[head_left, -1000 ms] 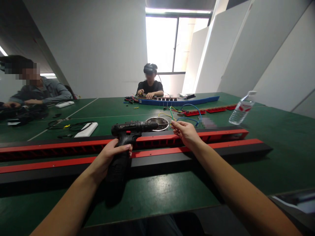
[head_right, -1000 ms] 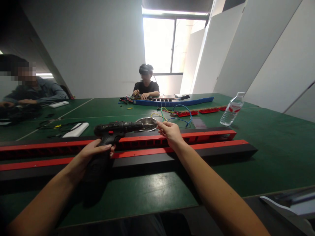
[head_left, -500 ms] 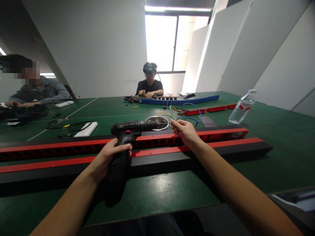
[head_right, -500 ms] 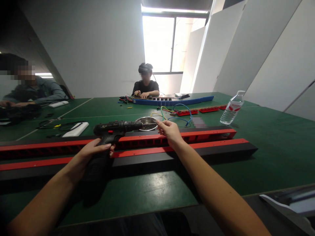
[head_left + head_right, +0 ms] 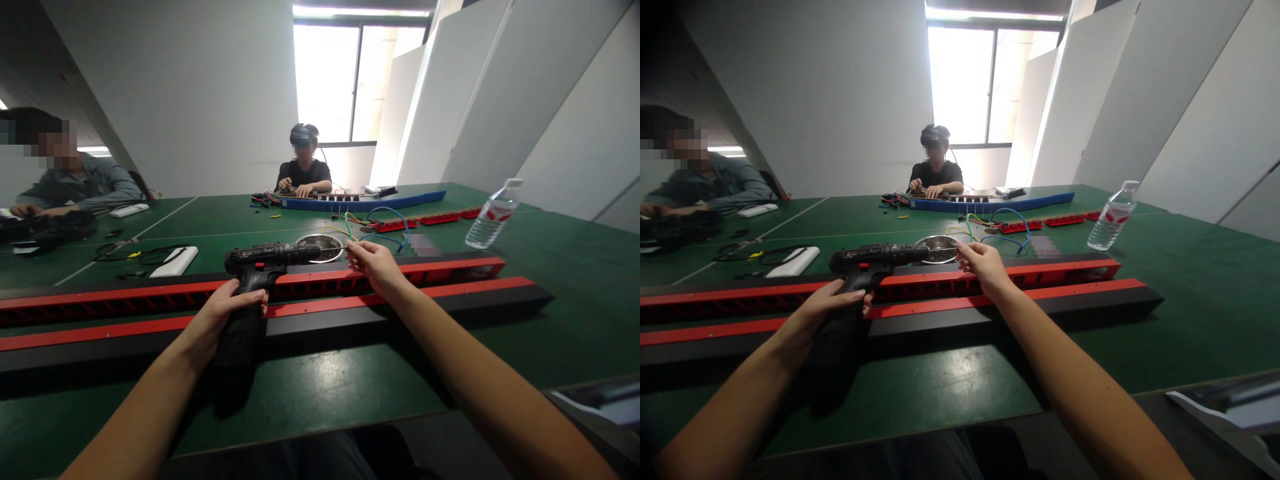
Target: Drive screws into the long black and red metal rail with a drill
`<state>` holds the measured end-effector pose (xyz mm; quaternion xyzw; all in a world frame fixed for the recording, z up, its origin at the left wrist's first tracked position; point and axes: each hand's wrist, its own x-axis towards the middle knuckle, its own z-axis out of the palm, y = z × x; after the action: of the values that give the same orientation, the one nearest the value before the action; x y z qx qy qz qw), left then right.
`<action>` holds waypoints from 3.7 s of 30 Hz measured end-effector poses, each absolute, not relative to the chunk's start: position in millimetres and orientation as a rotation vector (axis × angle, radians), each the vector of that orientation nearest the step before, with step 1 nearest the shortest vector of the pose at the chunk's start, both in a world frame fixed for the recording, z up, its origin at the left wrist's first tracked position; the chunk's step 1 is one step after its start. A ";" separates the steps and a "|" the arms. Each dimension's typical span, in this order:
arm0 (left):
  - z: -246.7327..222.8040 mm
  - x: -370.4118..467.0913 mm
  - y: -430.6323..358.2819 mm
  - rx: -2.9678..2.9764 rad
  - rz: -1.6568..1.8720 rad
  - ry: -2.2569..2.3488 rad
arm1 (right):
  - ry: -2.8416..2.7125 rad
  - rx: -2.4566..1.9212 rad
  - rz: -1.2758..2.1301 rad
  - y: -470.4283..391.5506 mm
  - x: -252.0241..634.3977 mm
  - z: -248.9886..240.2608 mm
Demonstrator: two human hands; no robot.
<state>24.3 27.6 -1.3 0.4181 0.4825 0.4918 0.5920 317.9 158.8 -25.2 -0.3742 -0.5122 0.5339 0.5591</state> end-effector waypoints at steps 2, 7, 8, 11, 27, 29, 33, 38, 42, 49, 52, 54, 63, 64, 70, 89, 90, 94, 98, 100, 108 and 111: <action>-2.0 24.7 27.6 0.977 1.143 1.123 | -1.222 -0.873 1.255 159.9 318.6 -26.4; -2.8 25.2 27.8 0.973 1.155 1.130 | -1.226 -0.858 1.262 161.4 319.4 -27.8; -2.6 25.2 27.8 0.964 1.157 1.133 | -1.225 -0.856 1.264 161.5 319.3 -27.9; -1.9 24.8 27.8 0.945 1.165 1.124 | -1.224 -0.853 1.266 161.4 318.8 -27.5; -0.4 25.9 28.8 0.928 1.175 1.115 | -1.181 -0.889 1.283 153.5 318.3 -18.0; -0.1 26.4 28.4 0.926 1.176 1.117 | -1.180 -0.882 1.294 153.2 318.4 -18.1; 0.0 26.5 27.5 0.922 1.174 1.111 | -1.182 -0.869 1.305 153.1 318.8 -18.8; -0.8 25.2 27.9 0.926 1.160 1.113 | -1.201 -0.867 1.308 155.3 319.5 -21.1; -0.4 25.0 27.5 0.922 1.140 1.140 | -1.214 -0.862 1.289 157.6 319.8 -23.6; -2.5 23.9 29.1 0.935 1.165 1.113 | -1.226 -0.872 1.286 158.8 318.7 -24.7; -3.8 23.4 30.1 0.935 1.163 1.115 | -1.221 -0.880 1.286 158.3 318.2 -24.2; -4.1 23.3 30.4 0.937 1.161 1.109 | -1.216 -0.878 1.290 157.9 318.2 -23.8; -3.9 22.7 30.4 0.954 1.151 1.087 | -1.105 -0.852 1.398 157.2 318.7 -19.9; -4.2 22.7 30.4 0.951 1.154 1.087 | -1.105 -0.854 1.399 157.2 318.7 -19.9; -4.7 22.7 30.5 0.937 1.168 1.091 | -1.164 -0.849 1.351 157.4 318.3 -22.3; -2.6 23.4 29.2 0.922 1.156 1.093 | -1.165 -0.837 1.370 157.8 319.0 -21.9; -2.4 23.5 29.3 0.923 1.159 1.094 | -1.171 -0.837 1.366 158.1 318.9 -22.6; -1.4 24.4 29.2 0.921 1.172 1.103 | -1.173 -0.832 1.354 158.7 318.3 -23.8; -0.9 24.7 28.5 0.918 1.171 1.114 | -1.159 -0.824 1.360 158.1 318.1 -22.8; -1.0 24.3 28.4 0.921 1.168 1.108 | -1.158 -0.828 1.363 157.4 318.1 -22.1; -0.5 24.3 28.4 0.910 1.166 1.094 | -1.196 -0.846 1.334 156.7 317.7 -22.5; -0.2 24.5 28.3 0.907 1.174 1.094 | -1.198 -0.849 1.333 157.5 317.7 -23.8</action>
<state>24.5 28.3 -0.2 0.3918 0.4730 0.5072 0.6046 317.7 157.5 -23.8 -0.3584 -0.5057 0.5623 0.5473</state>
